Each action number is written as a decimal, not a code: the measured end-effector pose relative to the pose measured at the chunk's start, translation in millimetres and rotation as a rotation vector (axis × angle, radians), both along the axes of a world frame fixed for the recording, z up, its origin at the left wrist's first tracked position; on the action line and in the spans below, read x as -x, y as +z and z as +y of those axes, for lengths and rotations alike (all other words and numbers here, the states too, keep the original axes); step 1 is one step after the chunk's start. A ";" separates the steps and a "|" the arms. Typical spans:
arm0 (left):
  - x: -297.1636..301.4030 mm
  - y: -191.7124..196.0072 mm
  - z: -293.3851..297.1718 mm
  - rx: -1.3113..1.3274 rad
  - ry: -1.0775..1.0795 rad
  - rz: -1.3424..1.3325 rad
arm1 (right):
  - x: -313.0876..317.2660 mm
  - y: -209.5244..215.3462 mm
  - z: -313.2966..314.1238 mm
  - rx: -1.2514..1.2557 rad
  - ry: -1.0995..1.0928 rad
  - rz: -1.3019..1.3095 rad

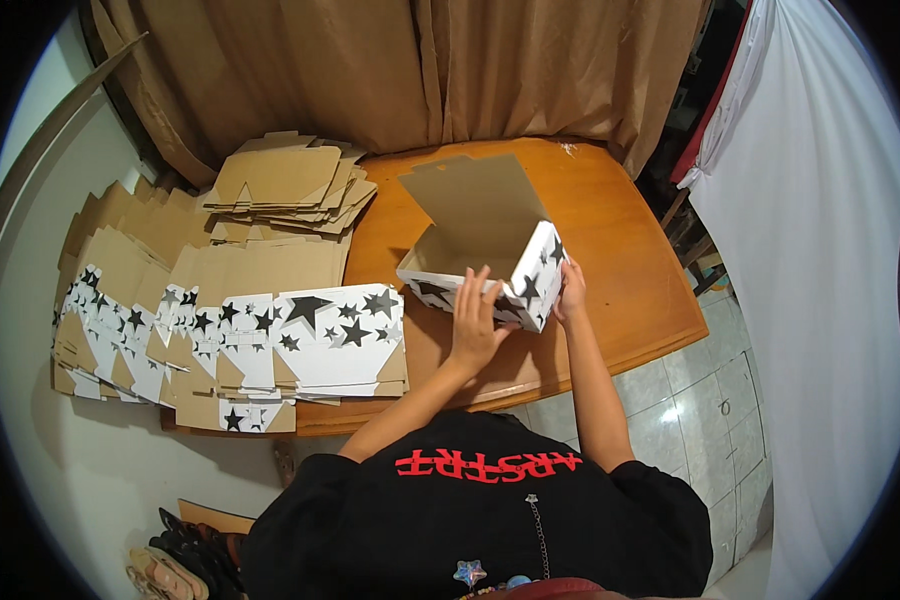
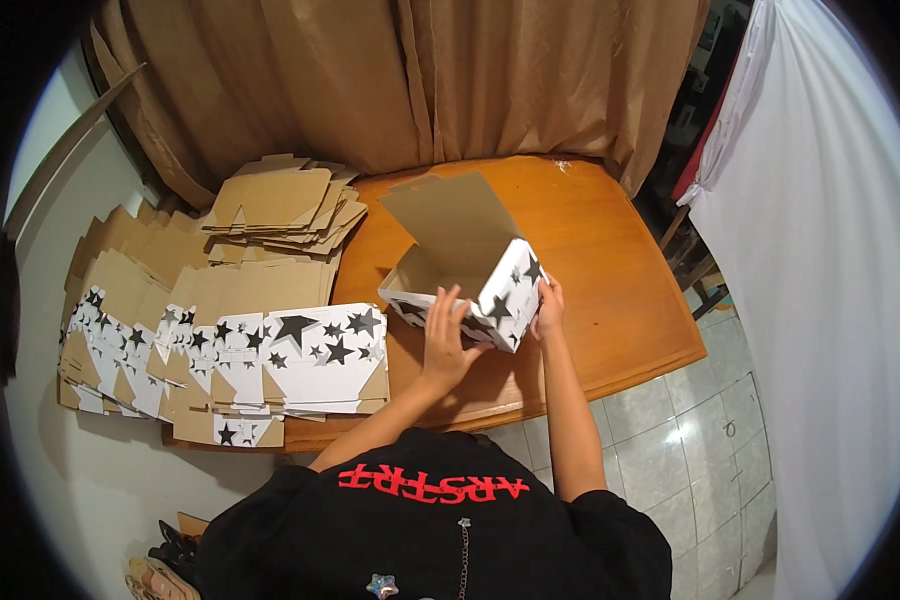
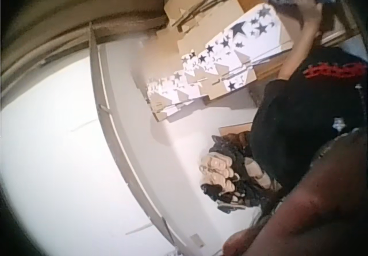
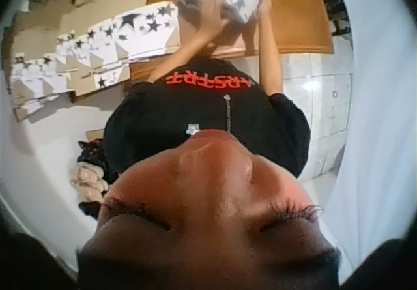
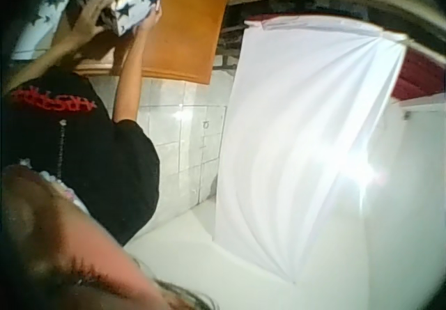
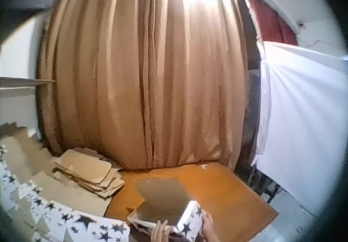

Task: Fold cardboard templates into shoe boxes and place them on a shelf.

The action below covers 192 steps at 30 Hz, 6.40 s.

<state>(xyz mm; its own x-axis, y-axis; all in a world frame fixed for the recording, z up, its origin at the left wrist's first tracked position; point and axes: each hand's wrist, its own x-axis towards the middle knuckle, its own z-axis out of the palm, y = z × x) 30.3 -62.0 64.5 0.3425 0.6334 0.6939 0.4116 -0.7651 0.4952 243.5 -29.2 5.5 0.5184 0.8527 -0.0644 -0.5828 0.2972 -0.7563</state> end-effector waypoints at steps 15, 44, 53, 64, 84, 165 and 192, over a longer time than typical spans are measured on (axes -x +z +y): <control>-32.1 -43.8 -3.3 0.016 -0.017 0.179 | -16.4 -11.4 -31.1 0.362 0.068 -0.144; 61.1 -53.6 47.1 0.207 0.259 -0.073 | -24.5 -12.6 5.5 -0.045 -0.291 -0.790; 66.7 -59.9 55.5 0.102 0.248 -0.015 | 5.3 -2.0 -2.0 0.170 -0.367 -1.209; 61.5 -67.6 64.9 0.403 0.323 -0.135 | 17.9 18.3 -19.3 -0.137 -0.395 -0.806; 20.9 -93.3 -1.2 0.209 0.237 0.208 | 52.8 33.3 -65.9 0.293 -0.378 -1.674; 11.0 -88.6 53.7 0.588 0.301 -0.446 | 67.0 -40.1 -26.7 -0.095 -0.505 -2.168; 23.3 -94.8 66.4 0.629 0.203 -0.393 | 114.5 -16.3 -35.8 0.222 -0.495 -1.707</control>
<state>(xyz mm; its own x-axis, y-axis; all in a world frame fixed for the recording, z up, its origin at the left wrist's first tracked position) 7.0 4.4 -30.3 -0.0199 0.9733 0.2289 0.2173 -0.2192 0.9512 129.1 -65.0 -10.7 0.3062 0.6638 0.6824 0.9111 0.0034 -0.4121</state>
